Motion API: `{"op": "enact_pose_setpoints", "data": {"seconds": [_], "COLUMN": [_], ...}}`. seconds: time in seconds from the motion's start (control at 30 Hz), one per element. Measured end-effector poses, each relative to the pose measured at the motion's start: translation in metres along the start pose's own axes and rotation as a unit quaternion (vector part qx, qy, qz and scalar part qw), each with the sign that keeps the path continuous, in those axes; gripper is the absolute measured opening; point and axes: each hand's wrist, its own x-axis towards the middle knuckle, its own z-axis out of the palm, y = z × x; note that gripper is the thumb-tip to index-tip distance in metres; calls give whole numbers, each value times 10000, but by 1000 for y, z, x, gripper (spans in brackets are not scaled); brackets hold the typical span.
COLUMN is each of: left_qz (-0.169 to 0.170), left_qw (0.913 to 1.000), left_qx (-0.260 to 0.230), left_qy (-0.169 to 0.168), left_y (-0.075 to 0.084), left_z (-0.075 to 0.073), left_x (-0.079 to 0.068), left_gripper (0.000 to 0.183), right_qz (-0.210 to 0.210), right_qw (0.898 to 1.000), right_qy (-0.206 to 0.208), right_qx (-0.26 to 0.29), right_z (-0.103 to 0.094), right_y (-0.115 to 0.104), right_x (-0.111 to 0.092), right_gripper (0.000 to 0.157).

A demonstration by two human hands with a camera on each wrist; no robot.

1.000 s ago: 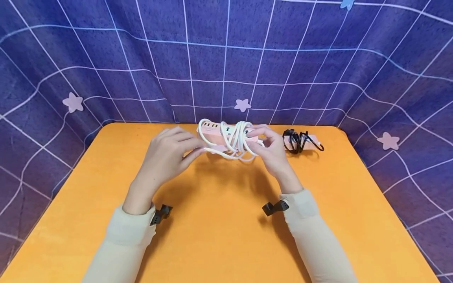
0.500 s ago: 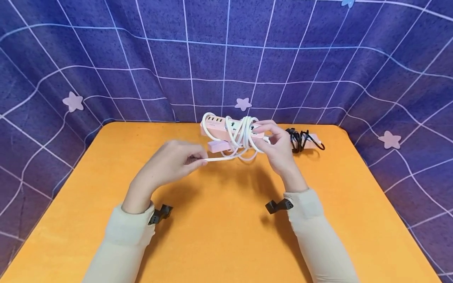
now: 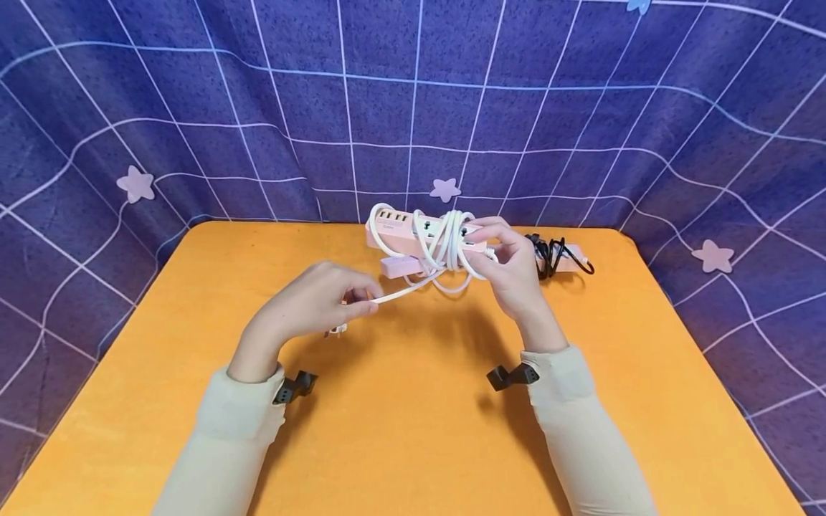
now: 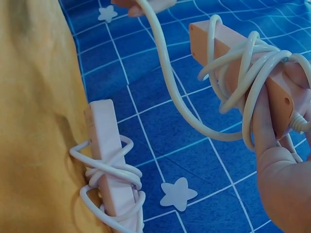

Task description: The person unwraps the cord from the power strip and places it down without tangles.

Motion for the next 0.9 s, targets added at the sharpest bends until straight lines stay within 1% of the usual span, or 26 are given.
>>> {"op": "enact_pose_setpoints", "data": {"seconds": [0.27,0.43,0.53,0.63,0.73,0.9], "left_qz": [54,60,94,128,90,-50], "left_qw": [10000,9997,9997,9998,9999,9996], "left_qx": [50,160,162,77,-45,-264], "left_qy": [58,164,168,103,51,-19], "left_y": [-7,-11,-14,-16,-18,-20], "left_z": [1,2,4,5,6,7], "left_x": [1,1,1,3,4,3], "left_gripper": [7,6,6,6,7,7], "right_qz": [-8,-77,-77,-98,-113,-91], "right_qw": [10000,10000,10000,9999,9999,10000], "right_qy": [15,39,20,14,26,18], "right_qx": [20,40,25,13,-3,30], "right_z": [-1,-3,-3,-3,-3,-2], "right_y": [-4,-4,-3,-2,-2,-3], "right_x": [0,1,1,1,0,-1], "right_gripper": [37,39,39,39,39,38]}}
